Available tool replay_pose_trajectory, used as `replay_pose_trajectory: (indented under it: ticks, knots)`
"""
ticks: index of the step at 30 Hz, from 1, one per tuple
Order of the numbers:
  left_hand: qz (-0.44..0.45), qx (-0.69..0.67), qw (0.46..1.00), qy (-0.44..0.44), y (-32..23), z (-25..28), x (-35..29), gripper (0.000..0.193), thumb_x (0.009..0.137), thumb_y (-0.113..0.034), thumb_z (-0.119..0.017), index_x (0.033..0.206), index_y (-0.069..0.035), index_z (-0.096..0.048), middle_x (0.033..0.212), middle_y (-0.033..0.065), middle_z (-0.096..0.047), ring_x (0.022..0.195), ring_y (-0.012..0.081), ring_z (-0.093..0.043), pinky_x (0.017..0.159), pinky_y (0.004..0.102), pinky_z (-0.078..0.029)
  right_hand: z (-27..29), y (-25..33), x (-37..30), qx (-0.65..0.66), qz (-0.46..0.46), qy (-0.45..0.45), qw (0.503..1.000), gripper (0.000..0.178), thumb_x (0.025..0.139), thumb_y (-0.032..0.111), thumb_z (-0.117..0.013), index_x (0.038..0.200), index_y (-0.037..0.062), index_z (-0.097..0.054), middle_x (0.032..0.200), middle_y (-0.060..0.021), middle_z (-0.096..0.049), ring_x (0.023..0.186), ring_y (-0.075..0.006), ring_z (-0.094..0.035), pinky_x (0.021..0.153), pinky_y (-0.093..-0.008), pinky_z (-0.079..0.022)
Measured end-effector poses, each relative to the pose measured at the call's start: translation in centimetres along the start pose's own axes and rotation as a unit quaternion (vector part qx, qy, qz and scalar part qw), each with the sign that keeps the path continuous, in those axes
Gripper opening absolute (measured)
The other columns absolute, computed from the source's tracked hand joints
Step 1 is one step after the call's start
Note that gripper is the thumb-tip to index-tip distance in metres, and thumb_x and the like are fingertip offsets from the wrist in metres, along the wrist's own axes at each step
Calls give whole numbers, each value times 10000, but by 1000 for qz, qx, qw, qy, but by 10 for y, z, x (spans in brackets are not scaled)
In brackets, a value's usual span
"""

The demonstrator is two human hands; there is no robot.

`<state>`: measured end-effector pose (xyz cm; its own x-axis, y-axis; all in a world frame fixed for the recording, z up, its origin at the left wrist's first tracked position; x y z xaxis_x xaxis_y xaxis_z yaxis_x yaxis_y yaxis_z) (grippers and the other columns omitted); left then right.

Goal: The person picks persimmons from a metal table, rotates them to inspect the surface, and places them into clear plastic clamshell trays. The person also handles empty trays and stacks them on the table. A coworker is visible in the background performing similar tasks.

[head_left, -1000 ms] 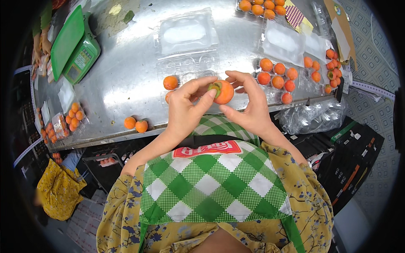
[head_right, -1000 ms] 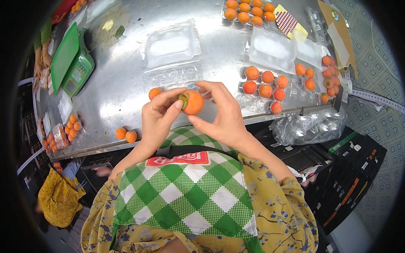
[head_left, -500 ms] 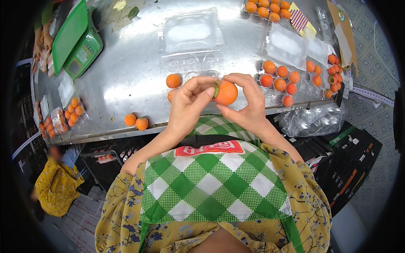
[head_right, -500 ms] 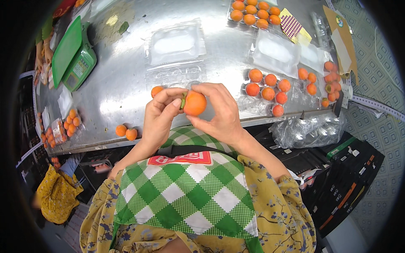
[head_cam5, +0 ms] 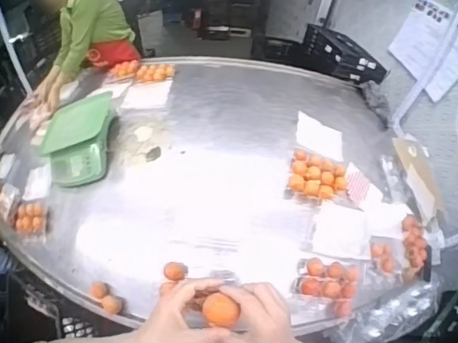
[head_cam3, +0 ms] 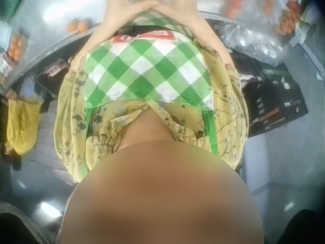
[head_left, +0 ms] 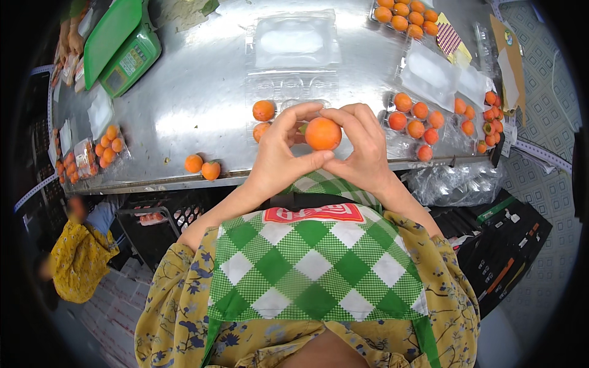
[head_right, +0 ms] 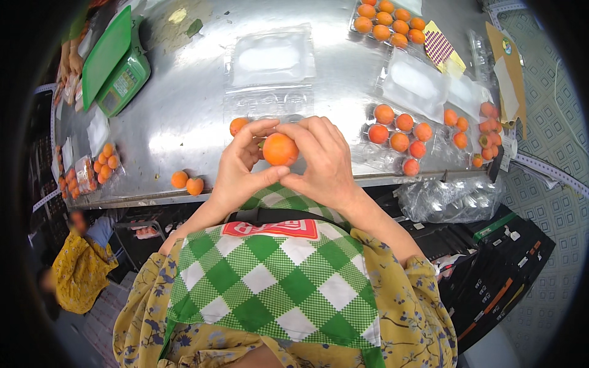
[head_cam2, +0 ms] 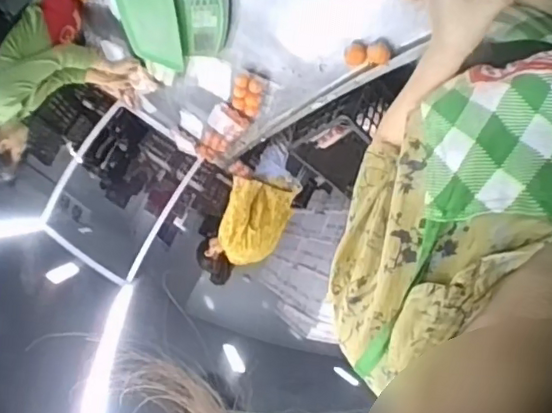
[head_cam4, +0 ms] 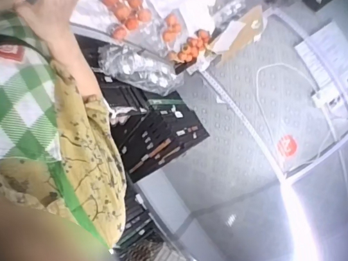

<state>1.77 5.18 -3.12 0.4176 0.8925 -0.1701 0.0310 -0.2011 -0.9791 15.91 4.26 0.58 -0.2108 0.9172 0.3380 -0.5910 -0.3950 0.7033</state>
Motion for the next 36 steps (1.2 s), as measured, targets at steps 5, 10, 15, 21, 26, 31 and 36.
replay_pose_trajectory:
  ticks: [5,10,15,21,26,31,36]
  knots:
    - [99,-284,954,-2,16,10,-4,493,908,-214,-627,1327,-17,-457,1135,161,-618,1011,239,-645,859,347,-539,-4,5,8,99,-49,2,994,584,640,151,-786,1174,45,-574,954,-103,-586,847,-250,-579,751,-349,-471]
    - [188,-532,824,52,41,22,-18,574,994,-465,-422,1317,9,-439,1106,239,-629,924,277,-684,828,374,-568,-5,-27,-1,176,-166,6,970,550,713,171,-770,1197,18,-561,990,-92,-605,886,-182,-577,801,-319,-472]
    - [163,-500,850,29,50,38,-33,621,968,-503,-455,1305,19,-449,1114,211,-635,933,271,-681,834,375,-564,-30,-38,-16,146,-176,58,972,441,731,130,-748,1122,0,-591,974,-101,-609,870,-204,-583,790,-328,-478]
    - [120,-303,943,-72,60,90,-54,596,869,-320,-692,1313,8,-467,1149,139,-622,1029,207,-631,889,334,-528,-59,-35,-26,-31,-30,94,995,425,673,123,-770,1055,32,-607,1001,-110,-592,945,-294,-553,808,-384,-458]
    - [119,-109,974,-161,53,110,-67,556,792,-63,-732,1294,2,-503,1152,87,-607,1014,154,-608,890,305,-495,-91,-26,-31,-97,38,153,983,587,594,182,-805,1123,87,-570,1103,-83,-543,1070,-278,-512,930,-453,-376]
    - [61,140,977,-151,71,127,-82,544,735,-68,-781,1229,-13,-561,1139,67,-619,1002,150,-605,869,301,-489,-106,-26,-24,-185,59,177,965,620,594,249,-822,1125,58,-566,1189,-110,-526,1176,-293,-473,1006,-504,-333]
    - [79,288,942,-151,72,132,-93,529,697,-76,-793,1184,-42,-588,1093,66,-631,980,177,-609,838,317,-484,-114,-34,-26,-163,56,177,969,636,550,199,-839,1105,54,-564,1155,-121,-532,1139,-332,-484,970,-504,-357]
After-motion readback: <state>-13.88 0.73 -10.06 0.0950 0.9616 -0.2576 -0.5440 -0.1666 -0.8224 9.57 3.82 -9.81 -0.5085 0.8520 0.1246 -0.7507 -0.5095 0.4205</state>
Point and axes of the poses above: each hand's wrist, its own x-axis towards the middle knuckle, its own z-axis out of the back of the hand, y = z × x, the point moved 6 cm from there along x, towards the middle knuckle
